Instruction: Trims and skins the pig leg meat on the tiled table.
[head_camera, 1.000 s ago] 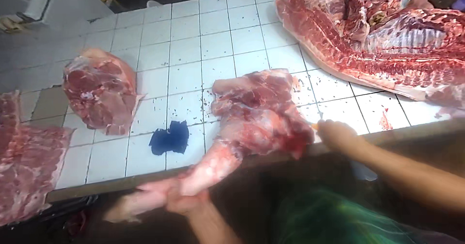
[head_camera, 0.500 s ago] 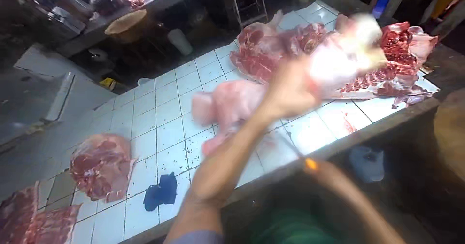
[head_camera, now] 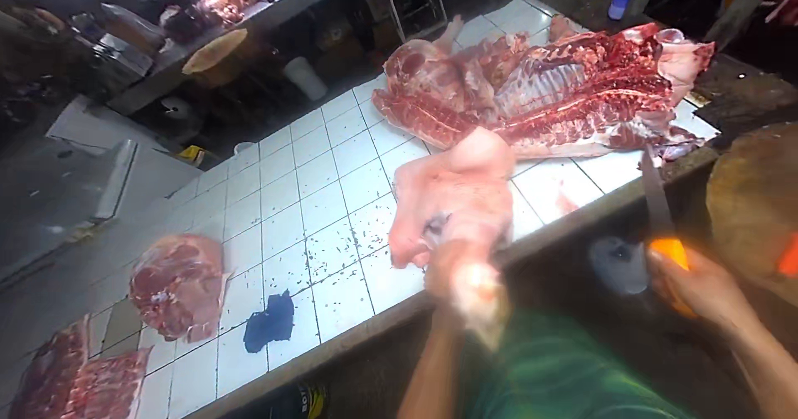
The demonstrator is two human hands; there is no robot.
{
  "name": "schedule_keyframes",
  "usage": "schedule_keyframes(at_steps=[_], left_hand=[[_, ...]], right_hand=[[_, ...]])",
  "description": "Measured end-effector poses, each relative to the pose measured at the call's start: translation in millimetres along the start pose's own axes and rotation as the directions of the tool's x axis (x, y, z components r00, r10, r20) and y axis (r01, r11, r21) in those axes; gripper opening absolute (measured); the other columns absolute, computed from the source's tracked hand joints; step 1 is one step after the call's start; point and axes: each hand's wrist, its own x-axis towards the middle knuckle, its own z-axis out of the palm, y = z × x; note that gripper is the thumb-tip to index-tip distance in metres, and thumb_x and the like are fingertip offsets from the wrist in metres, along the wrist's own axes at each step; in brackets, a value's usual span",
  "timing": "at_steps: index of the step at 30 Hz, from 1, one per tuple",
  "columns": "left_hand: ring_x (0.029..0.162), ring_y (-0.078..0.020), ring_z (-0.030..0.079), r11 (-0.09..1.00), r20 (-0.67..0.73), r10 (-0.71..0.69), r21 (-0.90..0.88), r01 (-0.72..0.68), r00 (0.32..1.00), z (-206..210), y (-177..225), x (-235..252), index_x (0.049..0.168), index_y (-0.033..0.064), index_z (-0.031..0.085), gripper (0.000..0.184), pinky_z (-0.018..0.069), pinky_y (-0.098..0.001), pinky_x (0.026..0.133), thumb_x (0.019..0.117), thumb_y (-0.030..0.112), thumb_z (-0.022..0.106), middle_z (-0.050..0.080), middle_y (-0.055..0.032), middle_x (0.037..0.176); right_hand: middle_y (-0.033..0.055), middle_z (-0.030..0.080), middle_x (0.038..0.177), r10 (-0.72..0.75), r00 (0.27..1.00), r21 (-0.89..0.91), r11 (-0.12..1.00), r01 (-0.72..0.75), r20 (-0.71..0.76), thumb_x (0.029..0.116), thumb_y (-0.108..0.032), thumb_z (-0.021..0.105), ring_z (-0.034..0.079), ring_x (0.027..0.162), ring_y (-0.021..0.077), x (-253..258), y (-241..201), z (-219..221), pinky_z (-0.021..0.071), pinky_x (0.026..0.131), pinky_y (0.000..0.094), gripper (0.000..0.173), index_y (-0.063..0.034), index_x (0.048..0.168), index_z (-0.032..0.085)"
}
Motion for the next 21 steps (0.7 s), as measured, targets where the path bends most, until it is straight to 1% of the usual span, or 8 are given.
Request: schedule_keyframes(at_steps=[3, 6, 8, 10, 12, 15, 18, 21], left_hand=[[0.1, -0.0093, 0.068, 0.963, -0.218, -0.247, 0.053, 0.265, 0.944, 0.6, 19.2, -8.1, 0.117, -0.0055, 0.058, 0.043, 0.0587, -0.0315, 0.089, 0.0893, 0.021, 0.078, 0.069, -0.0059, 0.106], [0.104, -0.0107, 0.069, 0.987, -0.336, -0.146, 0.017, 0.161, 0.931, -31.1, 0.0, -10.6, 0.117, 0.0022, 0.058, 0.045, 0.0586, -0.0341, 0.094, 0.09, 0.032, 0.079, 0.071, 0.0, 0.107], [0.102, -0.0145, 0.071, 0.997, -0.361, -0.076, -0.039, 0.066, 0.929, -53.2, 14.3, -3.1, 0.116, 0.0073, 0.061, 0.038, 0.0596, -0.0385, 0.094, 0.0924, 0.032, 0.078, 0.073, 0.0007, 0.106], [0.102, -0.0162, 0.071, 0.99, -0.269, -0.082, -0.129, 0.048, 0.96, -63.7, 42.9, 5.2, 0.115, 0.0147, 0.063, 0.029, 0.0593, -0.0394, 0.094, 0.0932, 0.028, 0.077, 0.074, 0.0021, 0.106], [0.097, -0.012, 0.07, 0.988, -0.08, -0.074, -0.138, 0.062, 0.994, -64.3, 60.0, 18.8, 0.108, 0.0223, 0.066, 0.02, 0.0594, -0.035, 0.091, 0.094, 0.033, 0.076, 0.072, 0.0074, 0.102], [0.094, -0.0085, 0.068, 0.984, 0.249, -0.065, -0.147, 0.104, 0.966, -54.3, 64.4, 54.2, 0.1, 0.0226, 0.068, 0.013, 0.0587, -0.0308, 0.086, 0.0972, 0.035, 0.072, 0.07, 0.0087, 0.098], [0.094, -0.0025, 0.07, 0.924, 0.376, -0.119, -0.297, 0.242, 0.919, -30.0, 53.4, 103.2, 0.106, 0.0266, 0.072, 0.019, 0.0595, -0.0253, 0.087, 0.0888, 0.024, 0.08, 0.075, 0.0134, 0.099], [0.081, -0.0117, 0.068, 0.916, 0.409, -0.034, -0.351, 0.192, 0.912, 9.1, 37.8, 160.7, 0.116, 0.0181, 0.057, 0.039, 0.06, -0.0362, 0.077, 0.0848, 0.015, 0.079, 0.069, 0.0065, 0.091]], right_hand=[[0.0184, 0.067, 0.09, -0.071, 0.992, -0.066, 0.995, 0.078, 0.101, 0.1039, -0.05, 0.056, 0.067, 0.073, 0.0304, 21.0, -16.6, 17.9, 0.0567, 0.07, 0.0546, 0.052, -0.0016, 0.122, 0.064], [0.0105, 0.064, 0.079, -0.118, 0.97, -0.007, 0.993, 0.122, 0.214, 0.1041, -0.054, 0.054, 0.062, 0.06, 0.0204, 33.9, -35.9, 42.7, 0.0566, 0.059, 0.0414, 0.052, -0.0046, 0.116, 0.064], [0.0125, 0.065, 0.082, -0.137, 0.946, 0.042, 0.991, 0.13, 0.294, 0.104, -0.051, 0.056, 0.062, 0.062, 0.0222, 34.0, -44.7, 53.4, 0.0564, 0.06, 0.0426, 0.05, -0.0067, 0.125, 0.06], [0.0133, 0.066, 0.087, -0.152, 0.918, 0.074, 0.988, 0.134, 0.365, 0.1047, -0.049, 0.056, 0.064, 0.063, 0.0231, 31.1, -43.7, 57.8, 0.0571, 0.06, 0.0427, 0.048, -0.0119, 0.136, 0.054], [0.0111, 0.067, 0.089, -0.162, 0.894, 0.104, 0.986, 0.13, 0.418, 0.1067, -0.047, 0.053, 0.065, 0.064, 0.0204, 29.8, -38.8, 62.5, 0.0578, 0.06, 0.0385, 0.045, -0.0135, 0.137, 0.054], [0.0119, 0.068, 0.094, -0.173, 0.81, 0.101, 0.985, 0.141, 0.561, 0.109, -0.043, 0.049, 0.067, 0.072, 0.0214, 38.0, -36.7, 74.7, 0.0593, 0.068, 0.0404, 0.041, -0.011, 0.135, 0.055], [0.0073, 0.063, 0.08, -0.154, 0.703, 0.147, 0.987, 0.071, 0.695, 0.1087, -0.047, 0.047, 0.057, 0.053, 0.0157, 53.2, -64.1, 90.1, 0.0527, 0.049, 0.0327, 0.043, -0.0111, 0.127, 0.06], [0.0056, 0.06, 0.07, -0.182, 0.599, 0.177, 0.982, 0.068, 0.78, 0.1063, -0.056, 0.046, 0.053, 0.045, 0.0151, 91.0, -104.2, 107.6, 0.0501, 0.043, 0.0329, 0.051, -0.0094, 0.118, 0.063]])
